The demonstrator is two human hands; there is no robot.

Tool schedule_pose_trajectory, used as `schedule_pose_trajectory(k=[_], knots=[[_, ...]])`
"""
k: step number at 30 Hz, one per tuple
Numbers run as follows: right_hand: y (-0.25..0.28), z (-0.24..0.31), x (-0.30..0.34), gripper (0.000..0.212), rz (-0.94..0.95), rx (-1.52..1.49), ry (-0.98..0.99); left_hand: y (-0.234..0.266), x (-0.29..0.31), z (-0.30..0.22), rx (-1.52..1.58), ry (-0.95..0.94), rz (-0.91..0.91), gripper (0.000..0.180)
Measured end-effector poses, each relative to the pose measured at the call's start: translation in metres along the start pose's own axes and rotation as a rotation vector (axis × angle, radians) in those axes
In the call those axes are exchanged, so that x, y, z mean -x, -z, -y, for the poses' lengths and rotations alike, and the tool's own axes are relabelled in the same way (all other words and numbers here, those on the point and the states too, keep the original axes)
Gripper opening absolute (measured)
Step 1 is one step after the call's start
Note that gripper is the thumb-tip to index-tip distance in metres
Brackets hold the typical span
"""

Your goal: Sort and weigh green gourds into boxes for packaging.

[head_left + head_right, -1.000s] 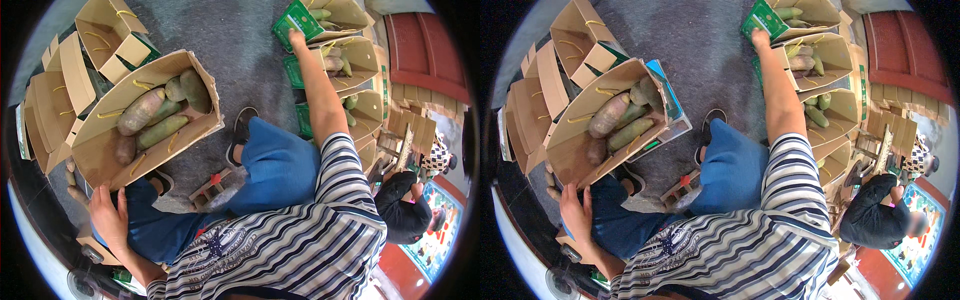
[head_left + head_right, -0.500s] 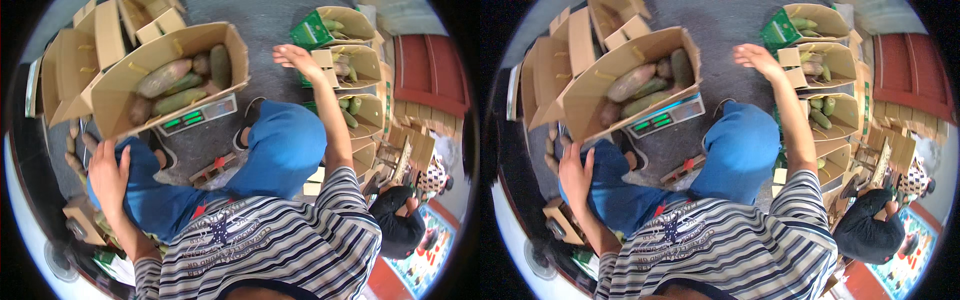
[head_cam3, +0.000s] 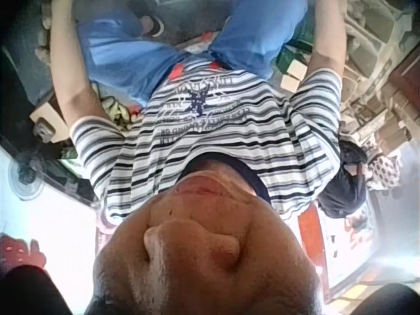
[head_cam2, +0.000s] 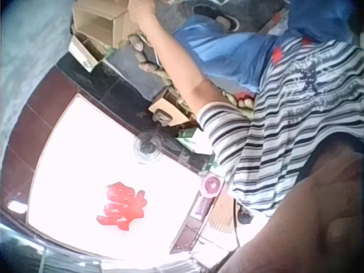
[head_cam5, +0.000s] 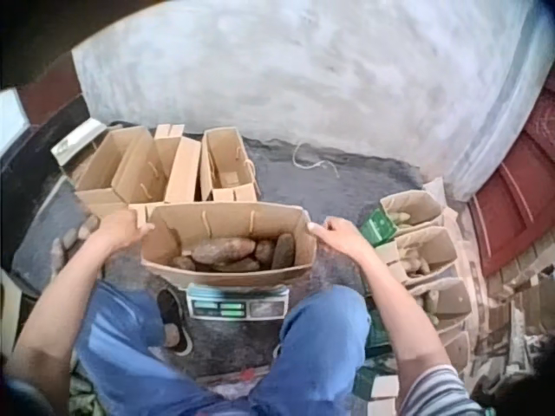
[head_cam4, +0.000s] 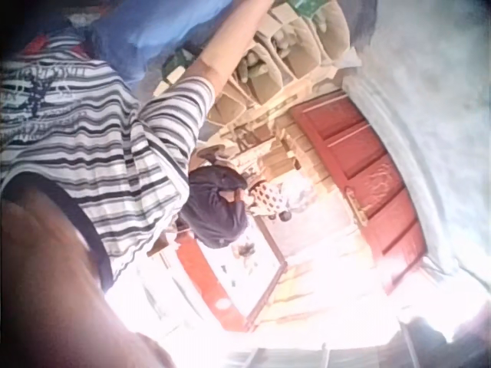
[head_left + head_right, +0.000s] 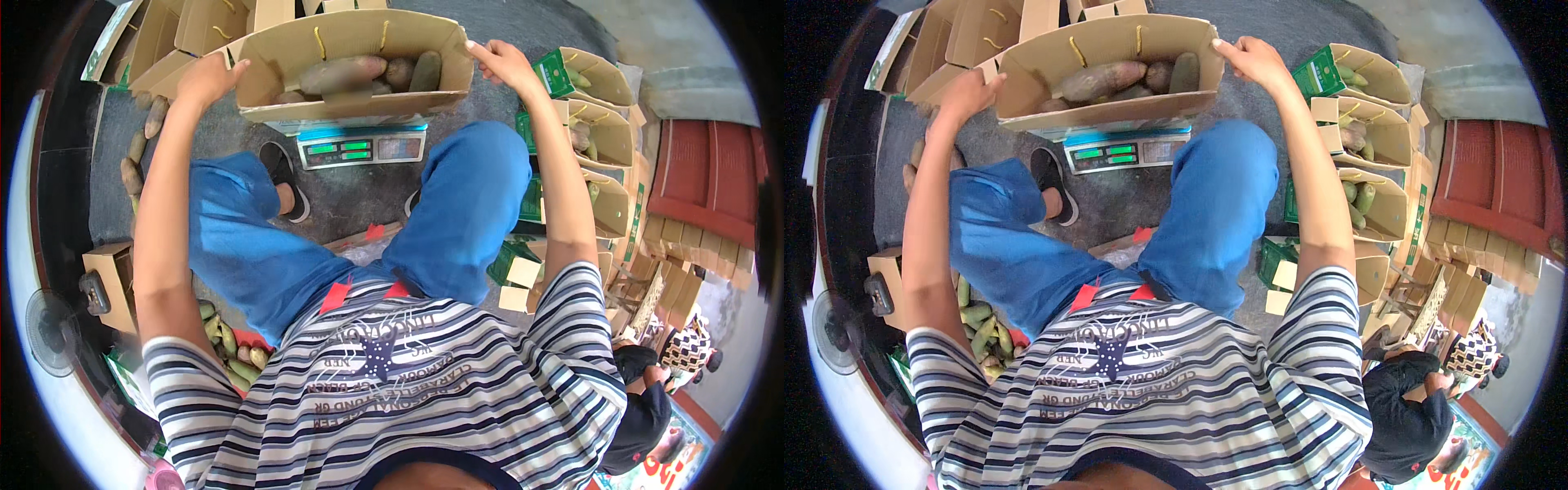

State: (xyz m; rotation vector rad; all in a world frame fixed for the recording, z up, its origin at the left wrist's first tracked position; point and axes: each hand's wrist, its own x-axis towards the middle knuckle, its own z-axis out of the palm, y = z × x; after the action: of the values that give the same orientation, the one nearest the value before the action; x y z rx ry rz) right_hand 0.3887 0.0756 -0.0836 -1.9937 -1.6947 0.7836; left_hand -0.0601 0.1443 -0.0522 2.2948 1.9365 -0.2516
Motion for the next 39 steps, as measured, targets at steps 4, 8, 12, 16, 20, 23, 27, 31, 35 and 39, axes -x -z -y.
schedule_pose_trajectory(k=[4, 8, 12, 16, 20, 23, 27, 31, 35, 39], knots=[[-0.002, 0.000, -0.016, 0.056, 0.050, 0.189, -0.107, -0.030, -0.011, -0.017, 0.380, 0.196, 0.344, 0.054], [-0.011, 0.020, -0.028, 0.050, 0.159, 0.420, -0.157, -0.045, -0.018, 0.002, 0.464, 0.107, 0.412, 0.044], [-0.024, 0.008, -0.026, 0.048, 0.199, 0.382, -0.211, -0.046, -0.027, 0.001, 0.413, 0.113, 0.399, 0.036], [-0.026, -0.011, -0.017, 0.047, 0.176, 0.303, -0.130, -0.042, -0.027, -0.005, 0.482, 0.065, 0.352, 0.033], [-0.028, -0.047, 0.013, 0.045, 0.040, 0.146, -0.065, -0.028, -0.028, -0.021, 0.539, 0.025, 0.374, 0.030], [-0.022, -0.076, 0.055, 0.043, -0.094, -0.041, -0.151, -0.006, -0.025, -0.063, 0.609, -0.129, 0.263, 0.030], [-0.027, -0.124, 0.122, 0.040, -0.313, -0.395, -0.301, 0.010, -0.059, -0.129, 0.326, -0.695, -0.153, 0.036], [-0.051, -0.155, 0.202, 0.034, -0.668, -0.675, -0.441, 0.034, -0.058, -0.266, 0.077, -0.650, -0.072, 0.035], [-0.085, -0.172, 0.246, 0.034, -0.883, -0.786, -0.523, 0.026, -0.055, -0.350, -0.009, -0.878, -0.247, 0.021], [-0.120, -0.198, 0.249, 0.035, -1.063, -0.716, -0.581, 0.025, -0.040, -0.390, 0.288, -1.049, -0.485, 0.013]])
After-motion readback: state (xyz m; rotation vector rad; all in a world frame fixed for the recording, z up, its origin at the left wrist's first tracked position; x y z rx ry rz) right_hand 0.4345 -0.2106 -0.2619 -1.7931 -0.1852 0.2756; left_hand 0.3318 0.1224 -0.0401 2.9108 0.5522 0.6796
